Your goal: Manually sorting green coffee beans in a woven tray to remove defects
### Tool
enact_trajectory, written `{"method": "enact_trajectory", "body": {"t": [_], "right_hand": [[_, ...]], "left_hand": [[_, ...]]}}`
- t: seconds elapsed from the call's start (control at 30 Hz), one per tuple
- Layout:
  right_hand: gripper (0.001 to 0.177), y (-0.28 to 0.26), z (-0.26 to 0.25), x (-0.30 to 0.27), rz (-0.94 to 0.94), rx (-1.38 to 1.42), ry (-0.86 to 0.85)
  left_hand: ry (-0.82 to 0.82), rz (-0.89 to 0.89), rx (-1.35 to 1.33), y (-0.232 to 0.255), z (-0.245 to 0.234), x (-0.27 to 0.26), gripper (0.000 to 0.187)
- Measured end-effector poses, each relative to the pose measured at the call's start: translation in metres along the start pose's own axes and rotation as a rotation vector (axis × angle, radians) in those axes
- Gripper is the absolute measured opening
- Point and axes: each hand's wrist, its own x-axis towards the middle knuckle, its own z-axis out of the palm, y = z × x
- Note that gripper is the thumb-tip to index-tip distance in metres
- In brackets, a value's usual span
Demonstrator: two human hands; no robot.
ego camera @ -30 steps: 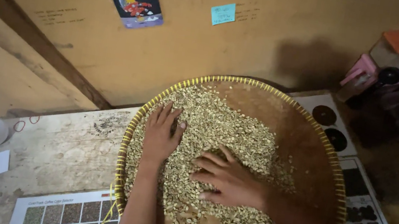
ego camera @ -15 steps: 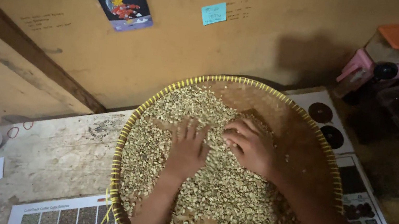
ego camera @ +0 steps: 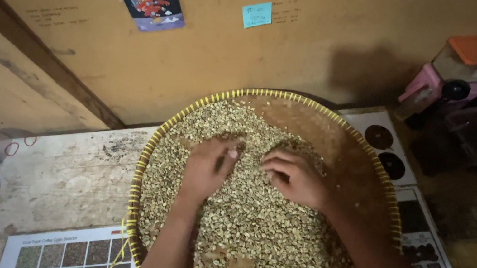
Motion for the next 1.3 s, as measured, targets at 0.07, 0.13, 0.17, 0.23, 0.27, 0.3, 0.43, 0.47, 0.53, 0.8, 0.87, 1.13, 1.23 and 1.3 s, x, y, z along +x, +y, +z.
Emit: {"method": "enact_trajectory", "body": {"t": [0.07, 0.13, 0.17, 0.23, 0.27, 0.3, 0.43, 0.47, 0.53, 0.8, 0.87, 1.13, 1.23, 1.3], "right_hand": [[0.014, -0.003, -0.001, -0.002, 0.019, 0.012, 0.041], [0.016, -0.003, -0.005, 0.001, 0.027, 0.016, 0.087], [0.014, -0.004, -0.005, 0.000, 0.026, 0.031, 0.113], [0.013, -0.011, -0.007, 0.000, 0.030, 0.046, 0.139], [0.012, -0.015, -0.009, 0.002, 0.012, -0.027, 0.131], [0.012, -0.020, -0.013, 0.003, -0.007, -0.101, 0.121], [0.011, -0.049, -0.003, 0.006, -0.063, -0.076, 0.021], [0.009, -0.055, 0.001, 0.005, -0.100, -0.141, -0.058], [0.008, -0.059, 0.004, 0.003, -0.130, -0.206, -0.138], [0.015, -0.063, 0.006, 0.002, -0.057, -0.410, -0.077], [0.011, -0.075, 0.027, -0.006, -0.124, -0.305, -0.135], [0.023, -0.089, 0.067, -0.023, -0.144, -0.262, -0.347], [0.023, -0.087, 0.075, -0.024, -0.177, -0.331, -0.256], [0.024, -0.087, 0.078, -0.026, -0.118, -0.319, -0.230]], "left_hand": [[0.035, 0.007, -0.012, -0.001, -0.007, -0.001, 0.030], [0.080, 0.021, -0.020, -0.005, -0.013, 0.006, 0.027], [0.111, 0.034, 0.016, -0.007, -0.016, 0.006, 0.026], [0.138, 0.046, 0.050, -0.009, -0.022, 0.006, 0.025], [0.145, 0.024, 0.039, -0.008, -0.025, 0.006, 0.025], [0.155, 0.002, 0.028, -0.008, -0.029, 0.006, 0.026], [0.168, 0.000, 0.085, -0.022, -0.026, 0.003, 0.026], [0.166, -0.002, 0.094, -0.024, -0.025, 0.003, 0.026], [0.159, -0.005, 0.098, -0.023, -0.026, 0.004, 0.026], [0.168, -0.013, 0.072, -0.015, -0.032, 0.007, 0.025], [0.170, -0.024, 0.086, -0.022, -0.027, 0.005, 0.025], [0.109, -0.069, 0.036, 0.000, -0.038, 0.010, 0.036], [0.118, -0.040, 0.044, -0.003, -0.036, 0.009, 0.031], [0.127, -0.017, 0.027, 0.000, -0.039, 0.011, 0.033]]}}
